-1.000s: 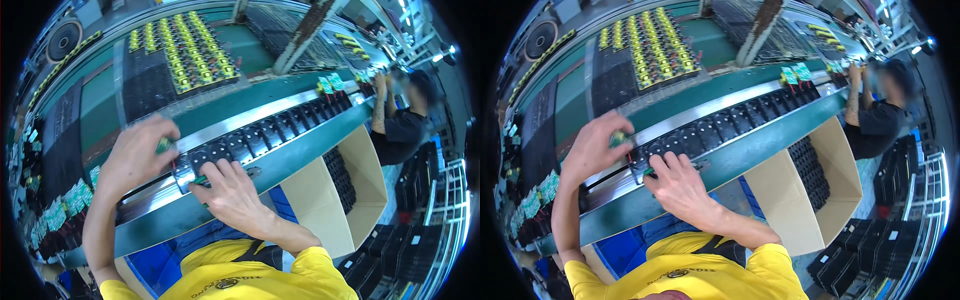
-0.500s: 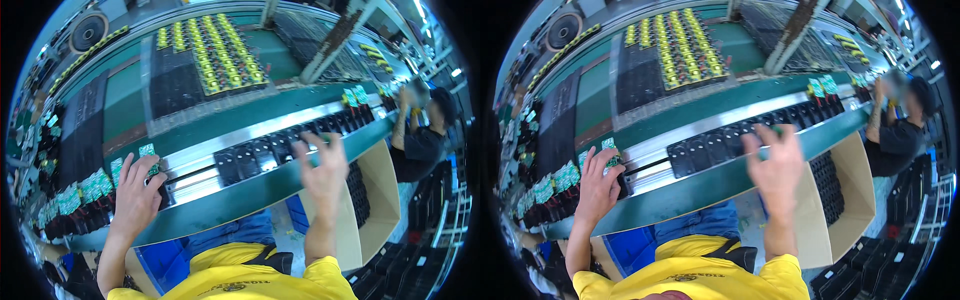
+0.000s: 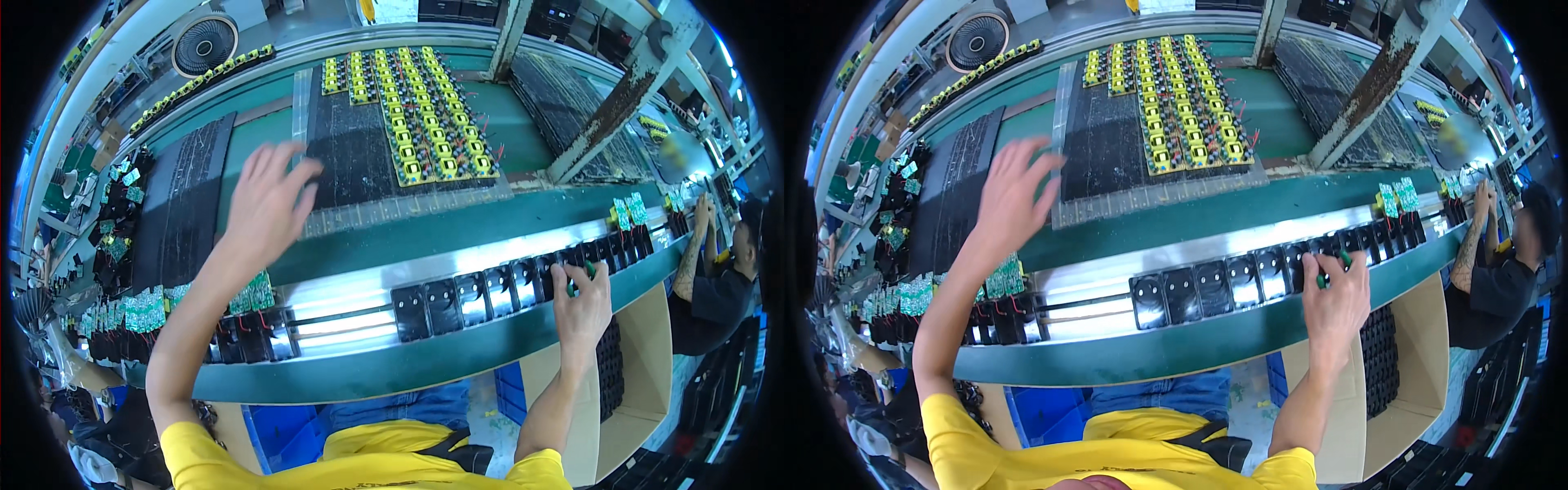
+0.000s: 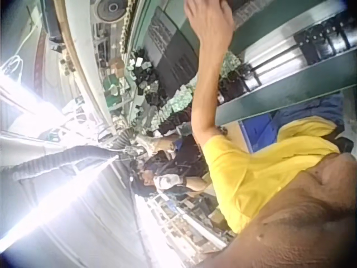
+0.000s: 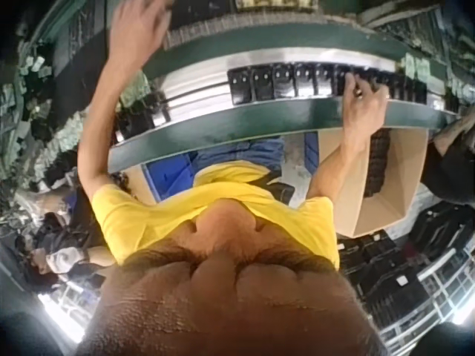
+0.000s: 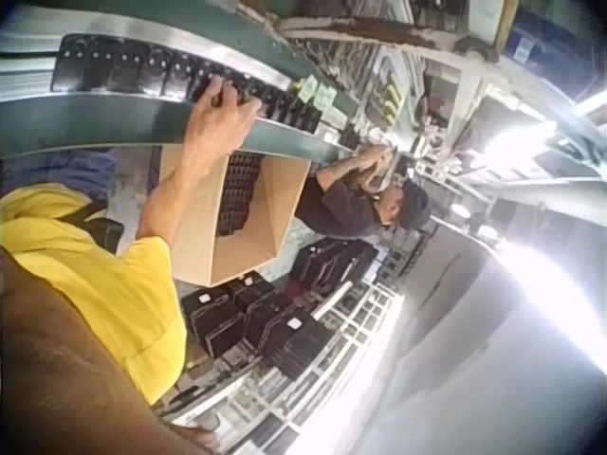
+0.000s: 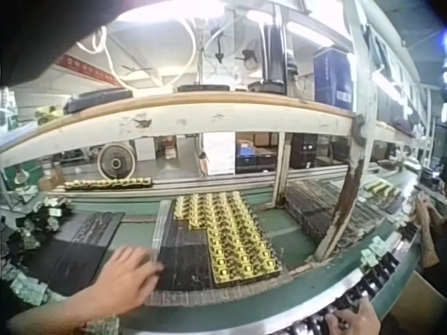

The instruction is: Trimming excess wire leads from electronic components and placing them onto circuit boards on a manufacturing assembly line.

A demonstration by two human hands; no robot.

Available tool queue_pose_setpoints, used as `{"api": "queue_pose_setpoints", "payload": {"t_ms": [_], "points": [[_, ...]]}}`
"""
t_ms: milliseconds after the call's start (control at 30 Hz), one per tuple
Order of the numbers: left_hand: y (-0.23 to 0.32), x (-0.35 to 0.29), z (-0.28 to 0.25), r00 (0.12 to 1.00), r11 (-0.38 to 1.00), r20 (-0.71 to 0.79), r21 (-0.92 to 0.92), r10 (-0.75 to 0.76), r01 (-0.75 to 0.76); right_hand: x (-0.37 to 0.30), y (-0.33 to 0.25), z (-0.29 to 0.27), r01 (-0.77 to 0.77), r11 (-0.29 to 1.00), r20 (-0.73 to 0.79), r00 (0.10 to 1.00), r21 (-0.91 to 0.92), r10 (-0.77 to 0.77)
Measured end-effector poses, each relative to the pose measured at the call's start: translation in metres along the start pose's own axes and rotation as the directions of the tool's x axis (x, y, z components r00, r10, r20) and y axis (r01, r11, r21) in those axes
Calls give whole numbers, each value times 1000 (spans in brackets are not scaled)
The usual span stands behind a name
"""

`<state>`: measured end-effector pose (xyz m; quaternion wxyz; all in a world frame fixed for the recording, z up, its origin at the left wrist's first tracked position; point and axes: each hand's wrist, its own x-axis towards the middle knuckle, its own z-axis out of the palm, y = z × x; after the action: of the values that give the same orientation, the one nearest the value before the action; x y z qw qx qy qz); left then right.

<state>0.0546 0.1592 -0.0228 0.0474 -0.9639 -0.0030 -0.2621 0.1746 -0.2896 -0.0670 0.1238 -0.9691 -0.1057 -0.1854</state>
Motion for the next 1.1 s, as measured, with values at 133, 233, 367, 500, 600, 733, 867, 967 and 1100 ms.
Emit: {"api": "queue_pose_setpoints", "payload": {"t_ms": [133,233,367,500,600,733,867,967,1100], "points": [[-57,98,126,990,983,-15,120,-141,142,-1,-6,-6,26,999,-103,994,-23,-29],[-77,142,202,982,976,-93,132,-163,174,-4,3,-14,25,967,-157,987,254,16],[-78,169,232,959,953,66,154,-274,262,-11,4,-30,-2,783,-35,999,622,30],[-91,160,234,944,970,225,21,-240,242,-16,1,-43,22,611,23,998,791,-66],[-100,136,221,951,982,258,-32,-173,187,-22,-12,-51,51,537,22,991,842,-128],[-80,113,164,909,957,386,-171,-155,236,-18,-45,-61,137,535,-22,976,834,-216],[-17,87,76,812,778,584,-504,-12,374,-21,-84,-69,205,546,-48,956,812,-288],[36,46,23,844,458,514,-794,155,400,-23,-112,-55,230,526,-76,952,819,-297],[99,13,-65,800,327,547,-824,247,462,-27,-126,-50,286,409,-93,898,866,-430]]}}
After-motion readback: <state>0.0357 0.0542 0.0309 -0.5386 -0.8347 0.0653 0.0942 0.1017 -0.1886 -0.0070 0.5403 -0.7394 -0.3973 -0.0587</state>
